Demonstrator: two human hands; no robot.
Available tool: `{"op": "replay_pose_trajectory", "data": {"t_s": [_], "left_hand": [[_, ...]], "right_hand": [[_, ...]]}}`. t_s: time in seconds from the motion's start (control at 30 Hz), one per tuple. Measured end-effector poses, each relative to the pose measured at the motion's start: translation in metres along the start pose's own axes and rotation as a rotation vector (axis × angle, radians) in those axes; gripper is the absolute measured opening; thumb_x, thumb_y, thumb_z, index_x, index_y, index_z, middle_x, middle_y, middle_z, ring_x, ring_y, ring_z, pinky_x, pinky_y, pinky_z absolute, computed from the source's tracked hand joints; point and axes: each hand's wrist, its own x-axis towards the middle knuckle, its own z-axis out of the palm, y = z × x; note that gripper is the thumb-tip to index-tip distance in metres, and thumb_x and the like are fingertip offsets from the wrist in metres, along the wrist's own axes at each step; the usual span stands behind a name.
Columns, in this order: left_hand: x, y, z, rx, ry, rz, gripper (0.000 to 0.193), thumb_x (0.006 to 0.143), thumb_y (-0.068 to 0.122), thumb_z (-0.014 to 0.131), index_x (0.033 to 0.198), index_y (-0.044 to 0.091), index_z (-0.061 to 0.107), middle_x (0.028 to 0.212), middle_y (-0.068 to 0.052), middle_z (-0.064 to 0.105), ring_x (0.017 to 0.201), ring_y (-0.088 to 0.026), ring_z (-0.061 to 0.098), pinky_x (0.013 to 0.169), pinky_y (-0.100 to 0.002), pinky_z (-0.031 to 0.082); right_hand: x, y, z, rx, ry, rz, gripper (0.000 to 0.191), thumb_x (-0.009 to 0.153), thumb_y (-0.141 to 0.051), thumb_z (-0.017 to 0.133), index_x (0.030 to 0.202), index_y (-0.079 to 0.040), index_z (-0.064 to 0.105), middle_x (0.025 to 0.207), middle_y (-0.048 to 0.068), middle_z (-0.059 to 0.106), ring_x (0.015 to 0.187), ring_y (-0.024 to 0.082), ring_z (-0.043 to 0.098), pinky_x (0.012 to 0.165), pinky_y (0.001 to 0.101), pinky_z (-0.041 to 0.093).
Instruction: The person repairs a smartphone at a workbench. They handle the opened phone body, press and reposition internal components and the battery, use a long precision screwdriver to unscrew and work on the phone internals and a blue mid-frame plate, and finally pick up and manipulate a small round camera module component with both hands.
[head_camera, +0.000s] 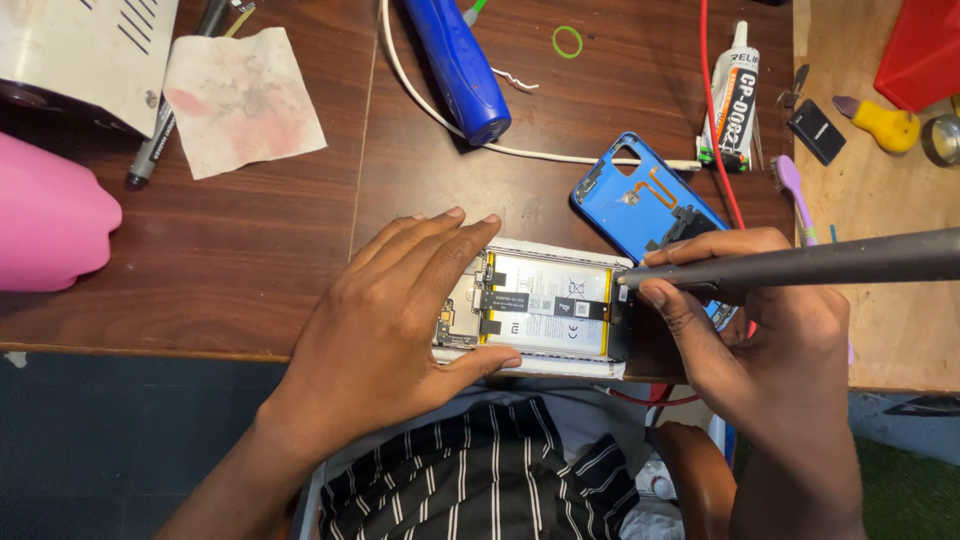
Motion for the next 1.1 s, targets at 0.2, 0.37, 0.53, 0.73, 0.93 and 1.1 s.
{"op": "replay_pose_trajectory", "data": {"t_s": [0.2,0.37,0.53,0.73,0.93,1.1], "left_hand": [[-0.001,-0.001,0.001,-0.012,-0.014,0.003,0.082,0.081,0.051,0.081,0.139,-0.002,0.055,0.131,-0.021,0.067,0.132,-0.039,0.058,0.114,-0.053,0.042],[-0.001,0.000,0.002,-0.004,-0.002,0.017,0.080,0.081,0.050,0.082,0.136,-0.003,0.056,0.134,-0.020,0.066,0.132,-0.039,0.057,0.114,-0.053,0.041],[0.000,0.002,0.001,-0.005,0.003,0.011,0.081,0.079,0.048,0.083,0.136,-0.003,0.057,0.131,-0.022,0.065,0.131,-0.040,0.058,0.112,-0.053,0.042],[0.006,0.015,-0.001,-0.021,-0.021,0.016,0.076,0.080,0.043,0.082,0.135,-0.004,0.057,0.134,-0.021,0.065,0.133,-0.040,0.056,0.112,-0.051,0.042],[0.032,0.037,0.013,0.020,-0.034,0.106,0.057,0.087,0.037,0.076,0.128,-0.002,0.063,0.120,-0.017,0.067,0.117,-0.038,0.059,0.105,-0.050,0.042],[0.074,0.063,0.047,0.114,-0.018,0.132,0.029,0.094,0.025,0.071,0.113,0.004,0.069,0.099,-0.011,0.065,0.096,-0.031,0.059,0.087,-0.046,0.043]], "right_hand": [[0.001,0.000,0.000,0.057,0.002,-0.031,0.024,0.088,-0.002,0.079,0.107,-0.001,0.064,0.099,0.006,0.073,0.077,0.005,0.068,0.051,0.0187,0.045],[0.002,-0.002,-0.003,-0.049,-0.036,-0.070,0.022,0.089,-0.002,0.082,0.105,0.000,0.067,0.099,0.008,0.076,0.069,0.009,0.068,0.049,0.0214,0.043],[0.002,0.014,-0.014,0.291,0.119,0.161,0.026,0.088,-0.004,0.073,0.111,-0.004,0.062,0.094,-0.003,0.069,0.086,0.005,0.068,0.078,0.0184,0.055],[-0.003,0.080,-0.047,-0.006,0.329,0.295,0.029,0.097,-0.007,0.073,0.124,-0.001,0.065,0.084,-0.004,0.060,0.070,0.004,0.050,0.061,0.0187,0.039],[-0.026,0.126,-0.046,-0.464,0.207,0.323,0.041,0.094,-0.022,0.081,0.130,-0.004,0.070,0.070,0.008,0.059,0.062,0.024,0.060,0.061,0.0384,0.047],[-0.024,0.126,-0.048,-0.516,0.197,0.317,0.043,0.092,-0.030,0.079,0.130,-0.010,0.071,0.072,0.010,0.063,0.066,0.033,0.064,0.063,0.0463,0.050]]}}
